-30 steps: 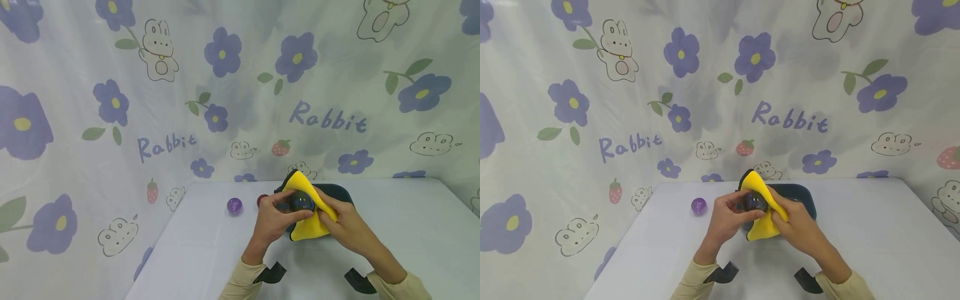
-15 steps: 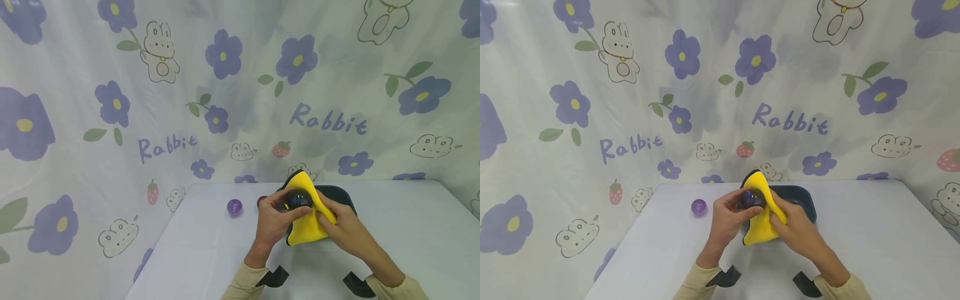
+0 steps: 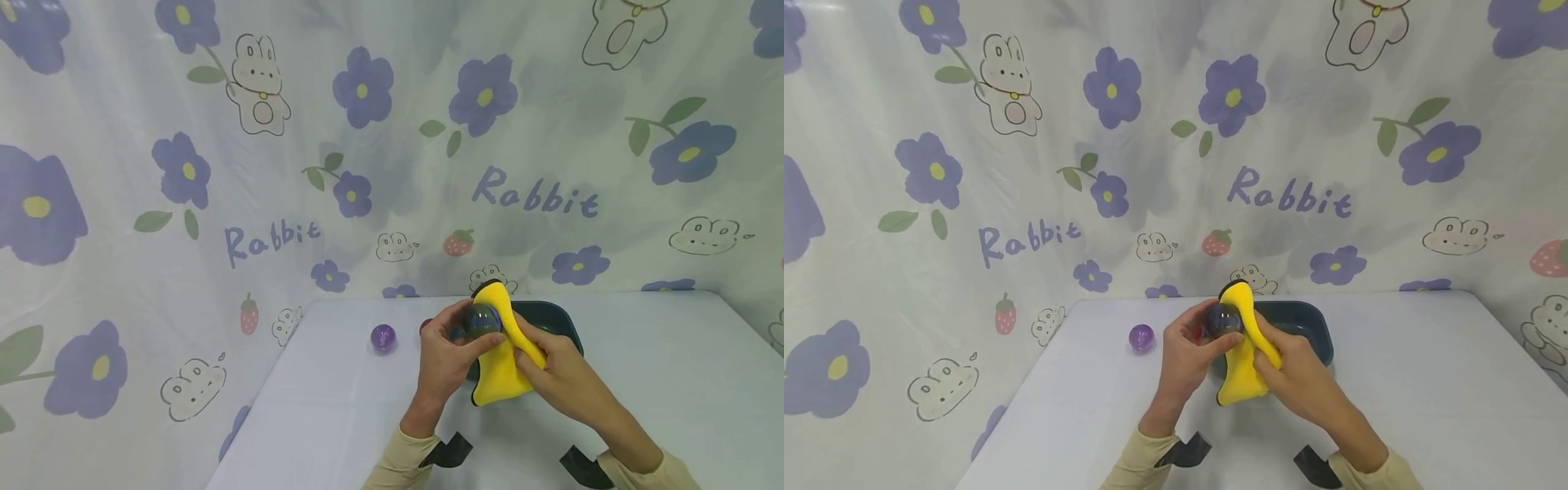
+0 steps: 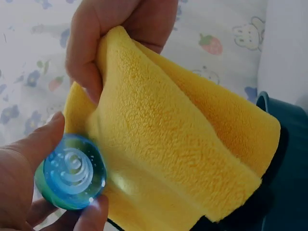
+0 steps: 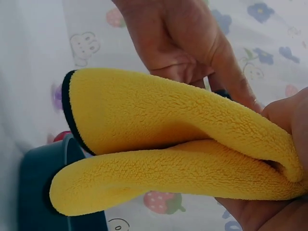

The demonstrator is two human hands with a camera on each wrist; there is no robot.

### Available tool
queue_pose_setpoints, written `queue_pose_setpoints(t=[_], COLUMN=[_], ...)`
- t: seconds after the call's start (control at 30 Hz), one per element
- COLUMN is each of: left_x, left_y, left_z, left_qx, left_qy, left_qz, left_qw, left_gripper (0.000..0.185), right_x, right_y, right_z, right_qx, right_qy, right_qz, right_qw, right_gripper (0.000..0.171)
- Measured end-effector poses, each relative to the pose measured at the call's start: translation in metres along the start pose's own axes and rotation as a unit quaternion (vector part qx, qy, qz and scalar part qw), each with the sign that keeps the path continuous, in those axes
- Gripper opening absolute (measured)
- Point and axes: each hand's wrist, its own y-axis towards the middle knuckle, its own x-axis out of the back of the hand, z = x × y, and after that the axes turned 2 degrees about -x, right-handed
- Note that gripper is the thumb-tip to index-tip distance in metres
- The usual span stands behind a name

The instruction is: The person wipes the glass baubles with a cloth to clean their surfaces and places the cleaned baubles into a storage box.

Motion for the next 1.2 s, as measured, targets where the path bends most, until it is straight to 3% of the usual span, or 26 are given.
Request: queue_pose_setpoints(t=[0.27, 0.67, 0.93, 1.2], left_x=[0.004, 0.009, 0.011, 0.009], left_y=[0.002, 0.002, 0.002, 0.0], left_z=[0.0, -0.004, -0.005, -0.006], left_qx=[-0.005, 0.005, 0.021, 0.025], left_qy=[0.043, 0.062, 0.098, 0.089], left_qz=[0.018, 0.048, 0.065, 0.087], left_qw=[0.9989, 0.997, 0.9928, 0.9919], left_gripper=[0.056, 0.053, 0.055, 0.048], right_x=[0.001, -0.001, -0.003, -0.001], right_y=[-0.003, -0.005, -0.001, 0.004], right_z=[0.003, 0.006, 0.0, -0.008], right_qx=[0.04, 0.1, 0.142, 0.187], right_qy=[-0.026, -0.059, -0.109, -0.126], right_qz=[-0.03, -0.085, -0.101, -0.091], right_qw=[0.998, 0.99, 0.979, 0.97], right_gripper=[0.058, 0.063, 0.073, 0.083])
